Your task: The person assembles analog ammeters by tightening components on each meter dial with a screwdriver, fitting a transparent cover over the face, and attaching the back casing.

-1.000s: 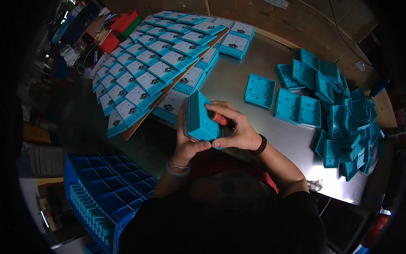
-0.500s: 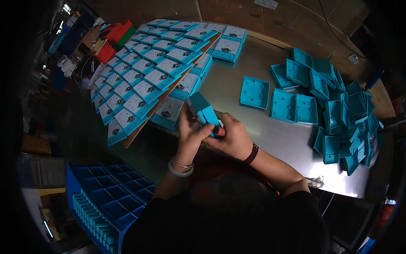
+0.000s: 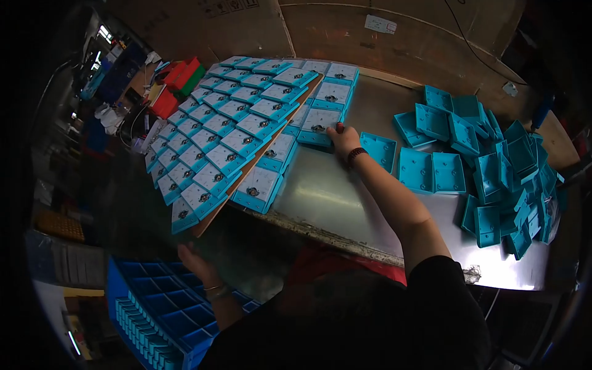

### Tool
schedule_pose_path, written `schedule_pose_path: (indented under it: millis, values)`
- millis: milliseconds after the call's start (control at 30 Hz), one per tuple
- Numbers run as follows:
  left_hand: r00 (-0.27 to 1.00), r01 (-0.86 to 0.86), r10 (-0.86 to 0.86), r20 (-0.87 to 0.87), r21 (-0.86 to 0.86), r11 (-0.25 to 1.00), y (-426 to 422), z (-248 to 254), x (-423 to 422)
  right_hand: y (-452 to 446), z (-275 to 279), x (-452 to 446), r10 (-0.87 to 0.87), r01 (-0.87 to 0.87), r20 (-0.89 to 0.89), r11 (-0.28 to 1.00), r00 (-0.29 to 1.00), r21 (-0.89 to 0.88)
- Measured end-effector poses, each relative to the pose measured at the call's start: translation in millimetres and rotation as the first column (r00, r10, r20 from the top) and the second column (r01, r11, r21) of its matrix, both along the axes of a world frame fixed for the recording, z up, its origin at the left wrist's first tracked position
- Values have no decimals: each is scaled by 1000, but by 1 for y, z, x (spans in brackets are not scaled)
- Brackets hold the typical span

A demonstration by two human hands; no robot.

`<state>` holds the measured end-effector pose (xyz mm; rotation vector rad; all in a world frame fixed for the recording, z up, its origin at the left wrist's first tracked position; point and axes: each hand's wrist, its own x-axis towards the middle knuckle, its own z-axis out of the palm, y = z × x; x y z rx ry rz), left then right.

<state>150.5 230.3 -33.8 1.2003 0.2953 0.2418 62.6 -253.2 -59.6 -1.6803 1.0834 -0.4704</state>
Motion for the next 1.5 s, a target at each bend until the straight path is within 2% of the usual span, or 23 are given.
schedule_pose_path:
  millis: [33, 100, 133, 267, 333, 367, 433, 500, 533, 667, 733, 767, 867, 933, 967, 1100, 1167, 1200, 1300, 1367, 1400, 1467, 1500]
  values:
    - [1000, -10, 10, 3, 1, 1000, 7, -7, 11, -4, 2, 2, 10, -10, 3, 1000, 1000, 1]
    - [912, 383, -409, -17, -315, 868, 15, -18, 28, -9, 3, 1, 55, -74, -76, 960, 996, -271]
    - [916, 376, -401, -18, -310, 873, 11, -16, 31, -10, 3, 0, 22, -97, -156, 863, 988, -495]
    - [948, 283, -309, -80, -243, 928, -8, -11, 45, -10, 17, -4, 57, -116, -169, 923, 984, -366]
    - [957, 247, -275, -92, -235, 940, -8, -14, 50, -8, 26, -12, 118, -120, -28, 916, 993, -383]
    - [956, 257, -283, -77, -246, 935, -6, -15, 51, -8, 31, -22, 118, -120, -29, 916, 993, -383]
    - [953, 268, -293, -70, -252, 930, -5, -13, 48, 11, 69, -57, 198, -247, -148, 768, 969, -591]
    - [945, 312, -327, -20, -243, 918, -9, -5, 37, 33, 96, -89, 250, -412, -363, 769, 898, -489]
    - [947, 306, -321, -27, -244, 920, -10, -3, 32, 37, 90, -102, 250, -503, -478, 684, 842, -529]
    - [936, 332, -349, -45, -214, 919, -15, 0, 20, 61, 66, -129, 205, -568, -563, 558, 801, -605]
    - [927, 362, -375, -11, -235, 902, -20, 4, 15, 71, 62, -131, 181, -520, -521, 575, 834, -632]
    - [923, 369, -382, -33, -199, 908, -20, 3, 15, 71, 59, -136, 184, -468, -442, 527, 878, -709]
    - [940, 325, -334, -75, -110, 939, -16, 27, 10, 80, 102, -153, 191, -331, -270, 566, 944, -756]
    - [848, 493, -456, -270, 86, 866, 0, 42, 10, 73, 131, -177, 216, -255, -155, 584, 964, -771]
    - [904, 420, -386, -182, 218, 881, 9, 41, 11, 62, 143, -196, 159, -223, -160, 581, 974, -782]
    - [909, 401, -365, -202, 183, 898, 31, 54, 38, -41, 141, -297, -275, 4, -129, 434, 953, -901]
    - [792, 572, -549, -268, 13, 820, 24, 65, 47, -90, 130, -349, -447, -46, -162, 259, 880, -965]
    - [786, 579, -555, -273, 9, 815, 25, 64, 46, -91, 132, -356, -410, -66, -90, 71, 907, -995]
    - [778, 589, -578, -246, -31, 807, 22, 61, 43, -56, 129, -345, -364, 316, 169, 393, 916, -863]
    - [826, 523, -497, -265, 32, 852, 23, 70, 17, -4, 139, -307, -118, 386, 403, 611, 908, -691]
    - [862, 486, -461, -211, 87, 869, 15, 82, -4, 15, 140, -297, -140, 313, 307, 705, 941, -637]
    - [868, 491, -454, -202, 202, 848, 22, 83, -32, 52, 133, -258, -25, 203, 350, 852, 937, -482]
    - [876, 481, -451, -172, 242, 843, 22, 84, -42, 53, 128, -255, 1, -22, -33, 752, 999, -659]
